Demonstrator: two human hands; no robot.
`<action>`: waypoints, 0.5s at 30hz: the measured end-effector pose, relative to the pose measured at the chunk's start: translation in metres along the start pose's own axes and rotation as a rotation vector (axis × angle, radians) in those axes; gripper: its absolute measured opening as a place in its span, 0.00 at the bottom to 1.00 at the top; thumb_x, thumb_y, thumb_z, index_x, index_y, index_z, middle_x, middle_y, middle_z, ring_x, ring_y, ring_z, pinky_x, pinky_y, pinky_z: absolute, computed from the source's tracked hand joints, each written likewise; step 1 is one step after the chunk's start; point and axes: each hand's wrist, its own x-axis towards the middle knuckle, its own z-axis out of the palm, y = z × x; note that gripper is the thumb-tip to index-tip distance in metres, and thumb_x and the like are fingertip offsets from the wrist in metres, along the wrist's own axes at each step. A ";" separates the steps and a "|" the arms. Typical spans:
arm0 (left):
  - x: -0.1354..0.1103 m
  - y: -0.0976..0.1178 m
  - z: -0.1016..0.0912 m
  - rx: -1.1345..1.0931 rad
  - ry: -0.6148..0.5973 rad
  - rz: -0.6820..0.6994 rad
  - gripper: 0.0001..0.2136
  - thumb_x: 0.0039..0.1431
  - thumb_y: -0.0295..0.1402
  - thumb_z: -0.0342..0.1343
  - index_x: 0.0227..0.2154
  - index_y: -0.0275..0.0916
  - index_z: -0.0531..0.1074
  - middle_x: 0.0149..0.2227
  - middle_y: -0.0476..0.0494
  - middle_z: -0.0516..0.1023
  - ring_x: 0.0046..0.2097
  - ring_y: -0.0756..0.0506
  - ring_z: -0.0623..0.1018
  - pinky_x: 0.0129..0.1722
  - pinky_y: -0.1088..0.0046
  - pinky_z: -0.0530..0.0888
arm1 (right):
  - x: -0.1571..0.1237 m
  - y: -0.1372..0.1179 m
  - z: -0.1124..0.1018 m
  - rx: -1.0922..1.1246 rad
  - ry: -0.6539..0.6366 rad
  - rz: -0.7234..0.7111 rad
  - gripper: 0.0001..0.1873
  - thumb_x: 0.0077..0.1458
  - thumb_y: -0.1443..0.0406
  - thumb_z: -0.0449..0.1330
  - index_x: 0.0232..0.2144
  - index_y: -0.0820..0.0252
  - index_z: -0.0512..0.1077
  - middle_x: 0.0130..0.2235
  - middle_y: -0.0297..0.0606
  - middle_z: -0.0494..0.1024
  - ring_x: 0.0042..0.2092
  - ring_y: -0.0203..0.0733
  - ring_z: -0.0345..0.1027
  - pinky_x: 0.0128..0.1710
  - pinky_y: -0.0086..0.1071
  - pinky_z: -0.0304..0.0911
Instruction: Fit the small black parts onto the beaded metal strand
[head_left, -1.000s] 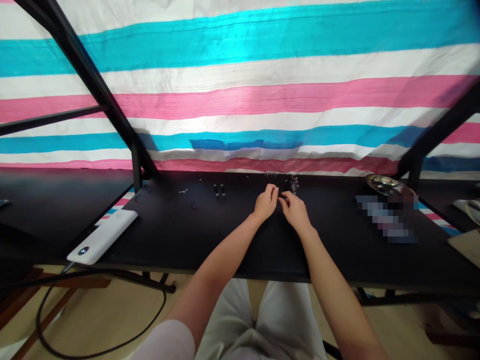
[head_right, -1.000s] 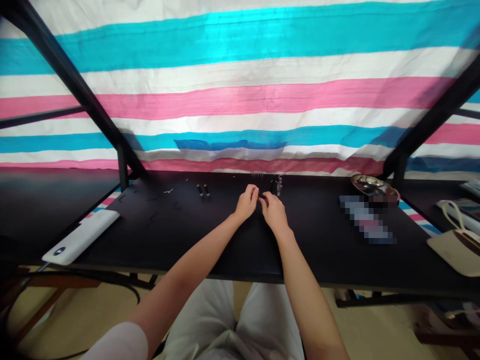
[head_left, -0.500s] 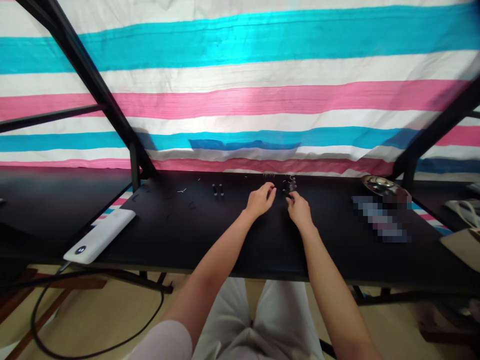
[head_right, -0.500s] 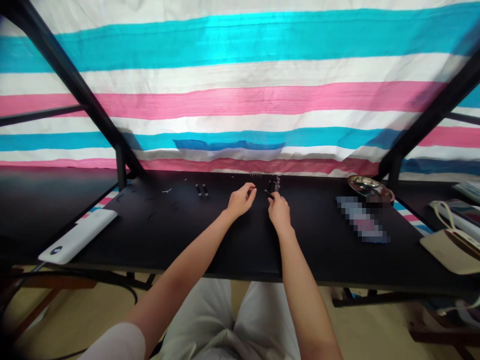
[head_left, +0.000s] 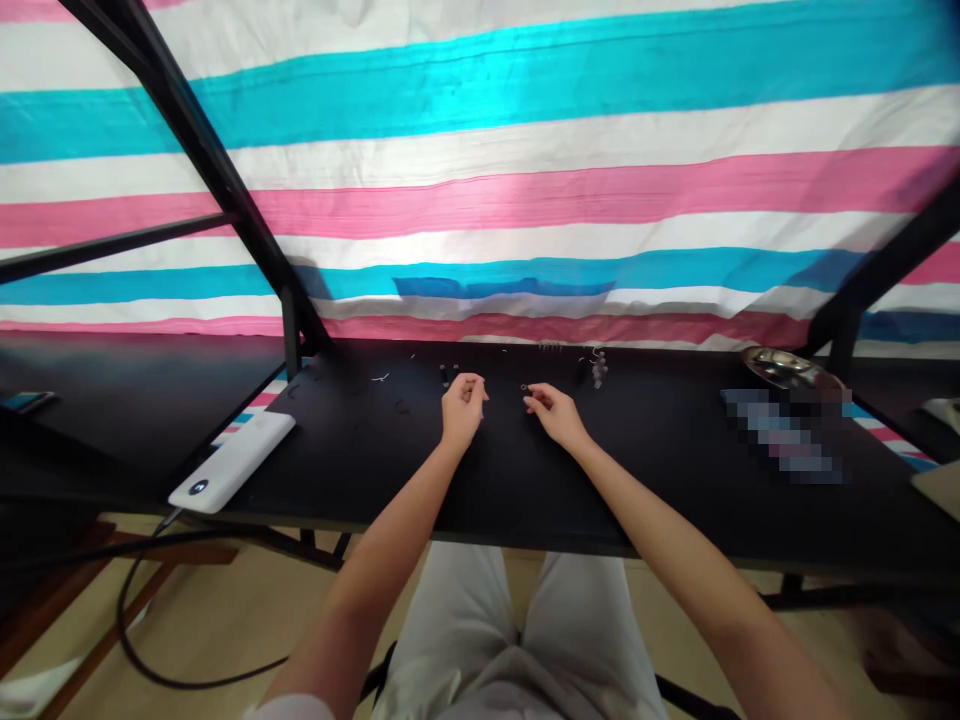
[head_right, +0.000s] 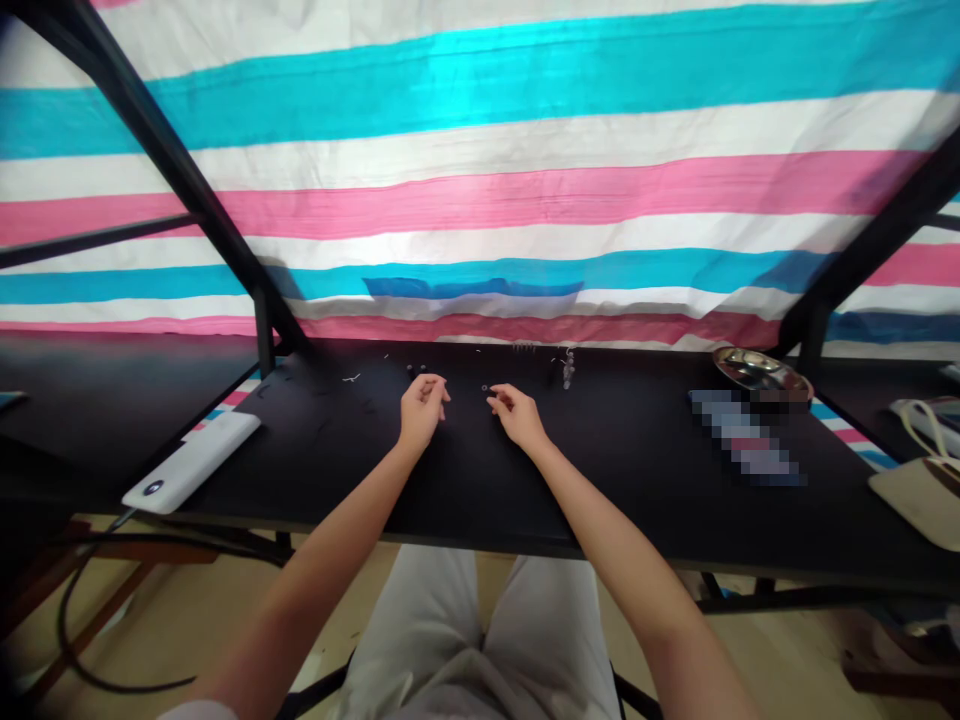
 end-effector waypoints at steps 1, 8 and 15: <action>0.003 -0.001 0.000 -0.039 0.041 -0.010 0.06 0.50 0.34 0.55 0.27 0.37 0.68 0.20 0.52 0.69 0.14 0.56 0.62 0.14 0.81 0.58 | 0.005 0.001 0.008 0.039 -0.017 0.013 0.15 0.51 0.58 0.54 0.38 0.61 0.69 0.29 0.35 0.72 0.28 0.36 0.68 0.33 0.32 0.64; 0.014 -0.004 -0.007 -0.295 0.281 -0.164 0.07 0.46 0.35 0.53 0.26 0.36 0.65 0.17 0.55 0.67 0.11 0.56 0.61 0.11 0.81 0.53 | 0.048 -0.007 0.058 -0.010 0.007 -0.023 0.12 0.47 0.60 0.58 0.33 0.61 0.72 0.30 0.36 0.73 0.32 0.36 0.66 0.37 0.31 0.62; 0.016 0.000 -0.011 -0.441 0.351 -0.270 0.08 0.41 0.34 0.53 0.25 0.36 0.64 0.15 0.57 0.64 0.11 0.57 0.59 0.12 0.80 0.52 | 0.072 -0.013 0.094 -0.149 -0.050 -0.018 0.08 0.48 0.63 0.57 0.30 0.62 0.71 0.26 0.33 0.70 0.27 0.34 0.62 0.31 0.28 0.58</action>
